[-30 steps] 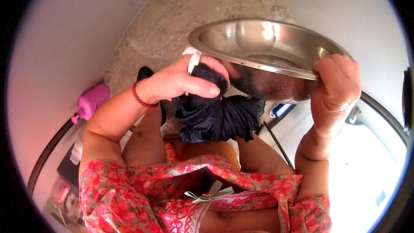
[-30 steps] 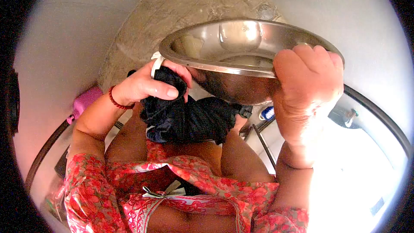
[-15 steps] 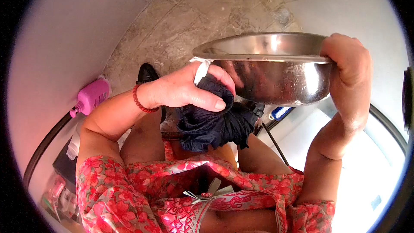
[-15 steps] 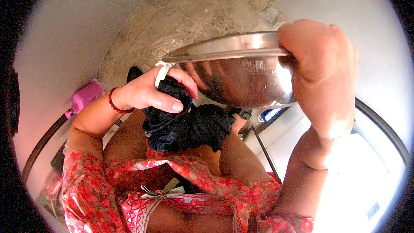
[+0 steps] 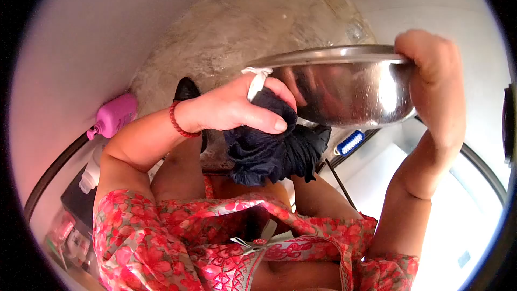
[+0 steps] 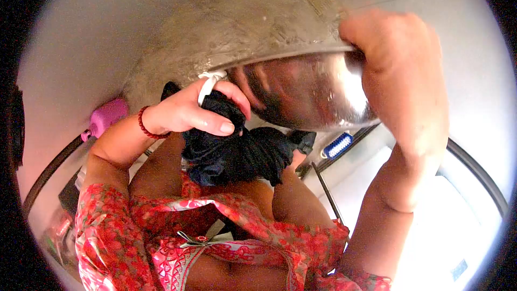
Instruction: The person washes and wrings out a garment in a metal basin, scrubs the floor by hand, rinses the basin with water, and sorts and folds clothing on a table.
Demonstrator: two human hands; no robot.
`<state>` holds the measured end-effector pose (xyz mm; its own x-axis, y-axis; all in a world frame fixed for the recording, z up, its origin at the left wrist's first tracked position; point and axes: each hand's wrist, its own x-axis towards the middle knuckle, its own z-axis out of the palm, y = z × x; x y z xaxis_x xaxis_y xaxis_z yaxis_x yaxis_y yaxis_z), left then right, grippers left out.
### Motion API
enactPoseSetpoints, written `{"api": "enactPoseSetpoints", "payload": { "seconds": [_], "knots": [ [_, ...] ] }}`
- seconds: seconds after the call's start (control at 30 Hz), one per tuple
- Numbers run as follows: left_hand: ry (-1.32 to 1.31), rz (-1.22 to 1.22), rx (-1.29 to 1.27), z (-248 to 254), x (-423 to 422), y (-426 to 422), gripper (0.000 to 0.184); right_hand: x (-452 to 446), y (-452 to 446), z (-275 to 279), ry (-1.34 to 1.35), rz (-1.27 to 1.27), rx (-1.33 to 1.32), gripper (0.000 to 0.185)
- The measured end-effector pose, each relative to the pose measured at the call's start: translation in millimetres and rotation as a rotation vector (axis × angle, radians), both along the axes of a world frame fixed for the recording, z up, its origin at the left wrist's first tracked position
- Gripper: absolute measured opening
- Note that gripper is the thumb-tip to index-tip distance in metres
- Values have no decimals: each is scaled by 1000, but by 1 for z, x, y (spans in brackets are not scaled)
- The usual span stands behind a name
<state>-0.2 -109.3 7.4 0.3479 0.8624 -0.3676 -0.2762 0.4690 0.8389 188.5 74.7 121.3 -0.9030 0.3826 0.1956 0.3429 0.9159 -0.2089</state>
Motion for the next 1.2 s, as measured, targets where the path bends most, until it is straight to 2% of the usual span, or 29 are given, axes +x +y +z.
{"api": "enactPoseSetpoints", "payload": {
  "seconds": [0.17, 0.23, 0.4, 0.5, 0.57, 0.7, 0.77, 0.8, 0.83, 0.93, 1.0, 1.2],
  "knots": [
    [28, -62, 30, 0, 3, -3, 35, 14, -23, 16, -55, -24, 79, 6],
    [43, -98, 121, -1, 6, -4, 33, 15, -29, 20, -75, -47, 115, 10],
    [61, -116, 180, -4, 10, -3, 31, 21, -39, 20, -12, -42, 162, 12],
    [1, -112, 121, 5, 9, -1, 31, 26, -46, 16, 62, -52, 156, 10],
    [18, -63, 143, 3, 9, -2, 32, 30, -49, 9, 129, -105, 128, 9],
    [110, 44, 102, 6, 5, -10, 36, 31, -47, 0, 161, -24, 73, 9],
    [167, 42, 159, 4, 4, -6, 38, 34, -55, 1, 70, -74, 139, 9],
    [220, 121, 264, -6, 6, -10, 39, 33, -57, -2, 38, -50, 169, 9],
    [269, 163, 248, -4, 6, -15, 39, 29, -62, -3, 44, -46, 156, 9],
    [204, 221, 244, -12, 9, -22, 38, 32, -76, -14, 18, -48, 187, 9],
    [148, 253, 120, -14, 13, -26, 37, 36, -83, -22, 3, -25, 189, 9],
    [42, 336, 31, -19, 13, -32, 42, 47, -101, -53, -18, 42, 167, 7]
  ]
}}
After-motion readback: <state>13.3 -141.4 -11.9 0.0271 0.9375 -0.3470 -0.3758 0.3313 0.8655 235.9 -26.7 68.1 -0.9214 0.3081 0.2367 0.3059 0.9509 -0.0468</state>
